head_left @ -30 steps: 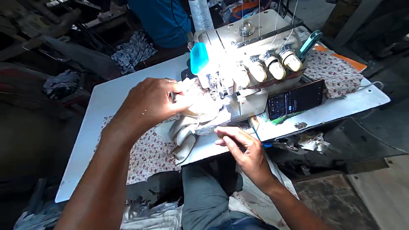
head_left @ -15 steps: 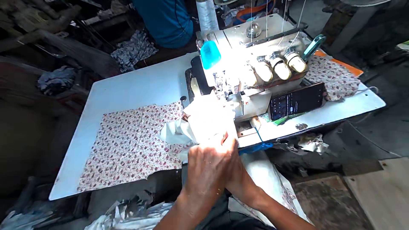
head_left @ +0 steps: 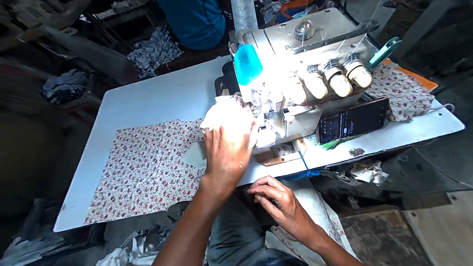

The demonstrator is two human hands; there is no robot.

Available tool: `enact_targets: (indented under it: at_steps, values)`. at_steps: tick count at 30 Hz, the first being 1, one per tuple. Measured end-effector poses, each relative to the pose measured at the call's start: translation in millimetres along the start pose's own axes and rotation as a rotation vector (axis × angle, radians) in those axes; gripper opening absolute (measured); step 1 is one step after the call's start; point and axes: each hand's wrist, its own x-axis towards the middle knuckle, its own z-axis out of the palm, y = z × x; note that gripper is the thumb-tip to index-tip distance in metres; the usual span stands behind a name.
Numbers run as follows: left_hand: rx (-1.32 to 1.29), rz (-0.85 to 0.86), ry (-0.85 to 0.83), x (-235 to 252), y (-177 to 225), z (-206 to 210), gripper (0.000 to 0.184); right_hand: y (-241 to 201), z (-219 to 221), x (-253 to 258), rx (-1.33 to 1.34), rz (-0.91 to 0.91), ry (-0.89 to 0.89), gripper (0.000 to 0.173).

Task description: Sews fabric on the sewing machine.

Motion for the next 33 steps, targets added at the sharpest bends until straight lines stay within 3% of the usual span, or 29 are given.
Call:
enact_targets:
  at_steps: [6,13,17,22,26,28,31,33]
  values:
    - [-0.116,-0.134,-0.016,10.4,-26.7,-0.8,0.021,-6.7,-7.0,-3.6,-0.040,0.035,0.014,0.022]
    - [-0.112,-0.248,0.022,-26.3,-37.4,-10.3,0.014,-13.1,-13.4,9.3,-0.049,0.003,0.046,0.023]
    - [-0.148,-0.304,0.049,-50.3,-30.3,-12.8,0.015,-24.7,-16.0,27.8,-0.005,-0.006,0.040,0.033]
    - [-0.222,-0.173,0.047,-78.5,2.8,3.2,0.022,-31.7,-20.1,40.5,0.040,-0.015,0.038,0.053]
    - [-0.266,-0.041,0.005,-79.2,36.4,29.2,0.022,-20.7,-43.2,49.6,-0.053,0.106,0.308,0.019]
    - [-0.316,0.001,0.007,-72.2,46.1,38.9,0.024,-13.6,-60.5,54.0,-0.096,0.113,0.405,0.013]
    - [-0.571,0.034,-0.001,-56.1,46.8,11.5,0.020,-16.7,-71.4,52.0,-0.060,-0.006,0.463,0.017]
    - [-0.849,0.005,-0.087,-48.6,37.8,-37.4,0.019,-24.6,-69.4,40.9,-0.032,-0.093,0.341,0.042]
